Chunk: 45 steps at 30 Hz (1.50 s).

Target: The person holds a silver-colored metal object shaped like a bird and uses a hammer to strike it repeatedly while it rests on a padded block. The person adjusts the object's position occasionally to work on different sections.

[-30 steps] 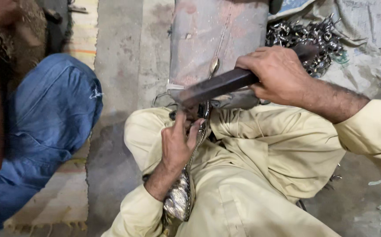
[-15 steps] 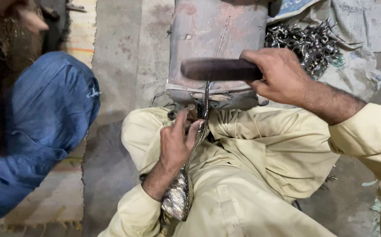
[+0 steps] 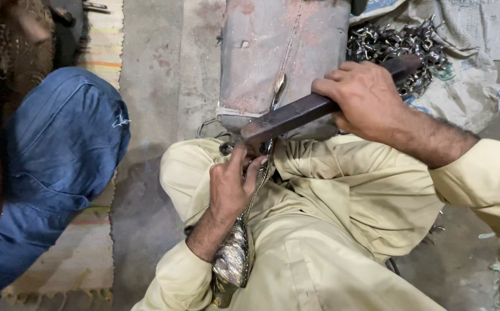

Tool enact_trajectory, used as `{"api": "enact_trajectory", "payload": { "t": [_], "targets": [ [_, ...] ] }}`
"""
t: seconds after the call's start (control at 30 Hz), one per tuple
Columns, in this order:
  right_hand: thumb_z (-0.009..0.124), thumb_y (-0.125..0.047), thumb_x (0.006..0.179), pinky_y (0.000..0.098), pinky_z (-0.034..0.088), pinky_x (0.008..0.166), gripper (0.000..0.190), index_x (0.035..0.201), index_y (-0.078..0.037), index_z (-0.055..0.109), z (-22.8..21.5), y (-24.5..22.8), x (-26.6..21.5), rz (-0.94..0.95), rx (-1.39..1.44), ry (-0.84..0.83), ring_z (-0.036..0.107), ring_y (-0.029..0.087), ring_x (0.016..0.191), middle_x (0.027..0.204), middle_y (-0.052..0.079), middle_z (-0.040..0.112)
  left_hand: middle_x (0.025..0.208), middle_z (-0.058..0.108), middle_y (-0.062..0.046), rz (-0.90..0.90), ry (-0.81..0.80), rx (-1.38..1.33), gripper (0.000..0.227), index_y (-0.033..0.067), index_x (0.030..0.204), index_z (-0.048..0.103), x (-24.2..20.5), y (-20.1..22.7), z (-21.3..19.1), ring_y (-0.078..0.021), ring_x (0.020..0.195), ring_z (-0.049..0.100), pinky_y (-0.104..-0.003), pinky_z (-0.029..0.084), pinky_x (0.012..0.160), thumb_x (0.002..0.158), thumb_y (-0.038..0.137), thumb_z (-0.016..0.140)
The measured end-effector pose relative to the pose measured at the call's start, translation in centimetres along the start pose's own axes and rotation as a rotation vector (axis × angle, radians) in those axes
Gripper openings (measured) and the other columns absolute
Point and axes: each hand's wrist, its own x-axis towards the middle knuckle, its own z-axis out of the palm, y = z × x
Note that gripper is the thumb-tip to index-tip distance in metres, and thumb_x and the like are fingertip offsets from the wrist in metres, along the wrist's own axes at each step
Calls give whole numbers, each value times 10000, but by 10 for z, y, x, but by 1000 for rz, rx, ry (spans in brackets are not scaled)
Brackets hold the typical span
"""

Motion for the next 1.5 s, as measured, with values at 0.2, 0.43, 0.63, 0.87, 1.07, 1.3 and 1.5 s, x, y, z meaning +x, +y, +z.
{"api": "enact_trajectory", "payload": {
  "t": [0.2, 0.43, 0.63, 0.87, 1.07, 1.3, 1.5],
  "targets": [
    [697, -153, 870, 398, 610, 793, 237, 1098, -122, 642, 1, -5, 1, 329, 539, -30, 737, 229, 847, 918, 33, 709, 841, 772, -148, 30, 24, -5, 341, 21, 1238, 607, -3, 2, 0, -262, 588, 739, -377, 539, 495, 934, 67, 754],
    [768, -85, 649, 472, 524, 806, 364, 1004, -98, 690, -9, -8, -3, -21, -75, 90, 674, 302, 936, 899, 63, 707, 856, 771, -155, 52, 37, 23, 353, 12, 1234, 592, 0, -2, -1, -292, 656, 761, -384, 570, 529, 929, 76, 757],
    [763, -85, 693, 468, 522, 811, 308, 985, -93, 666, -7, -3, -7, 10, -33, 43, 675, 292, 918, 888, 66, 697, 860, 770, -154, 70, 36, 4, 348, 12, 1247, 596, -2, -3, 0, -304, 712, 775, -387, 573, 547, 947, 86, 757],
    [739, -84, 761, 449, 522, 806, 350, 1102, -90, 660, 0, -6, -12, 185, 198, 51, 667, 300, 879, 897, 99, 662, 866, 774, -142, 71, 21, 19, 365, 21, 1262, 589, -6, -7, 2, -267, 653, 762, -370, 569, 522, 947, 99, 756],
    [713, -88, 793, 417, 552, 764, 341, 1126, -90, 638, 4, -5, -15, 210, 322, 54, 697, 276, 805, 873, 89, 667, 858, 782, -127, 81, -7, 61, 395, 35, 1286, 593, -4, -12, 3, -203, 576, 739, -341, 576, 494, 946, 127, 771],
    [740, -119, 758, 424, 539, 776, 341, 1087, -102, 649, 9, 0, -22, 167, 212, 62, 680, 269, 855, 905, 71, 674, 863, 779, -140, 71, -23, 62, 400, 41, 1296, 604, -4, -4, -2, -238, 593, 744, -360, 552, 513, 938, 108, 769],
    [742, -118, 772, 443, 522, 786, 283, 1038, -105, 647, 14, 2, -27, 138, 192, 59, 667, 279, 864, 900, 71, 671, 915, 786, -133, 110, -23, 18, 383, 55, 1294, 599, 0, 0, -4, -254, 690, 773, -359, 575, 551, 950, 104, 760]
  ]
}}
